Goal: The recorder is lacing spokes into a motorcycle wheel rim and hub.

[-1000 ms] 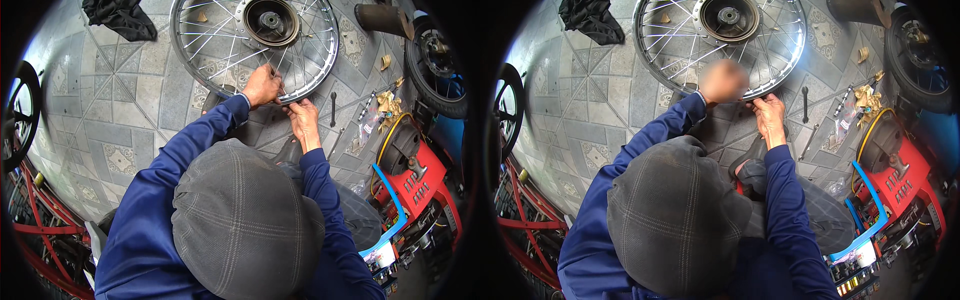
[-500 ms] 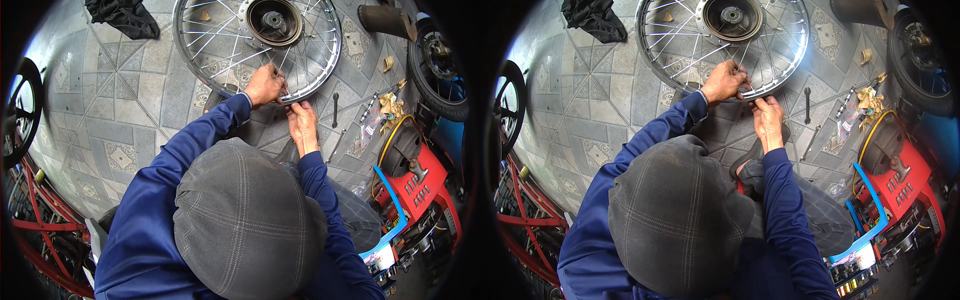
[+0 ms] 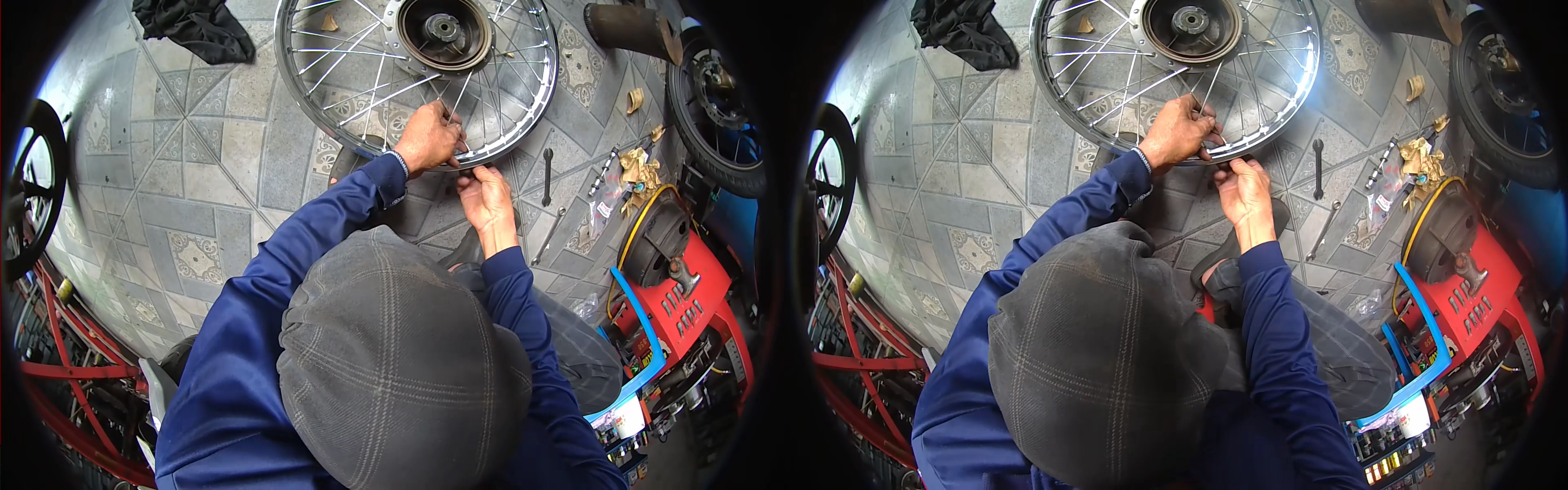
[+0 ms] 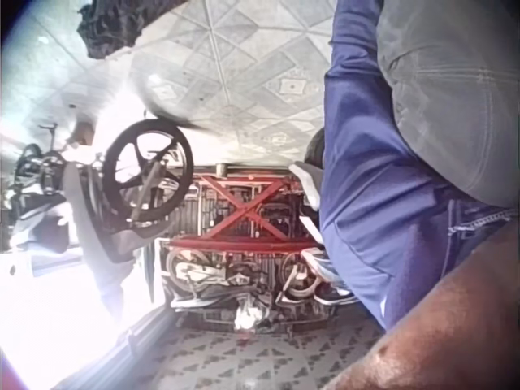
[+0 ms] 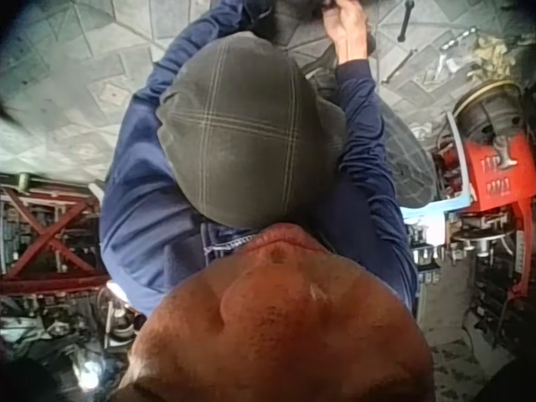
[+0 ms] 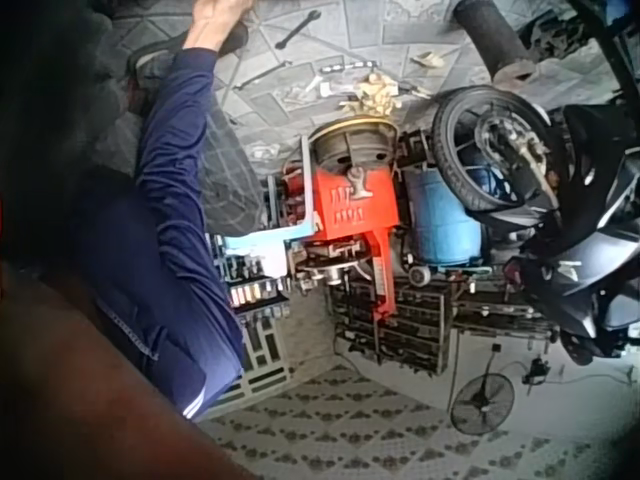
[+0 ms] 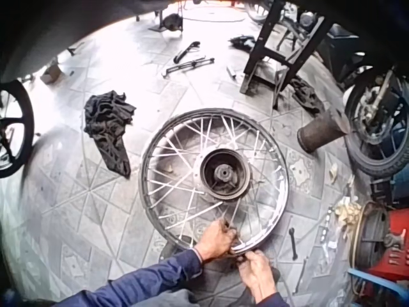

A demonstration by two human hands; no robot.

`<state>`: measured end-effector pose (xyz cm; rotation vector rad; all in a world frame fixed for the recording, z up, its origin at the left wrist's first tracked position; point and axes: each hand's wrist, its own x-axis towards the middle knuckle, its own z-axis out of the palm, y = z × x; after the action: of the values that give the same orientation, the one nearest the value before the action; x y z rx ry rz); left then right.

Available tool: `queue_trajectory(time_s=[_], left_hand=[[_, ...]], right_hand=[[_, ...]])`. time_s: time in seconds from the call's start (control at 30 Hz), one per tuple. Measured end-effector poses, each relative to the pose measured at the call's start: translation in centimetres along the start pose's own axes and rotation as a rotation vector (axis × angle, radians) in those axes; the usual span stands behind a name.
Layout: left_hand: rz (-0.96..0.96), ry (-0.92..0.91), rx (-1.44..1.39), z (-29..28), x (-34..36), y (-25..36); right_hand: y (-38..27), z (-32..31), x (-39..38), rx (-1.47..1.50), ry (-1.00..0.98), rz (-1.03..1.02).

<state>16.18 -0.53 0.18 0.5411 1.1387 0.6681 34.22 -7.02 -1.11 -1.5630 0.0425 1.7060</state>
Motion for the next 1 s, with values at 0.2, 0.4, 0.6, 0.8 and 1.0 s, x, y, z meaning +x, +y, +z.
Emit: queue_trajectory(time_s=[0.2,0.4,0.6,0.8,1.0], left_hand=[[0.593,0.445,0.756,-0.6,-2.9,0.0],[1.049,-0.035,1.352,-0.6,-0.5,1.8],[0.775,-0.295,1.499,1.3,2.2,0.5],[0.566,-0.244,1.513,2.3,1.9,1.9],[0.476,-0.240,1.599,2.9,1.9,1.7]], right_hand=[[-0.6,1.5,-0.7,-0.063,0.099,0.038],[-0.7,1.1,-0.6,-0.067,0.050,0.134],[0.0,-0.3,-0.2,0.087,-0.050,0.189],[0.1,0.5,-0.9,-0.012,-0.006,0.063],[-1.0,1.1,-1.0,-0.096,-0.021,0.084]])
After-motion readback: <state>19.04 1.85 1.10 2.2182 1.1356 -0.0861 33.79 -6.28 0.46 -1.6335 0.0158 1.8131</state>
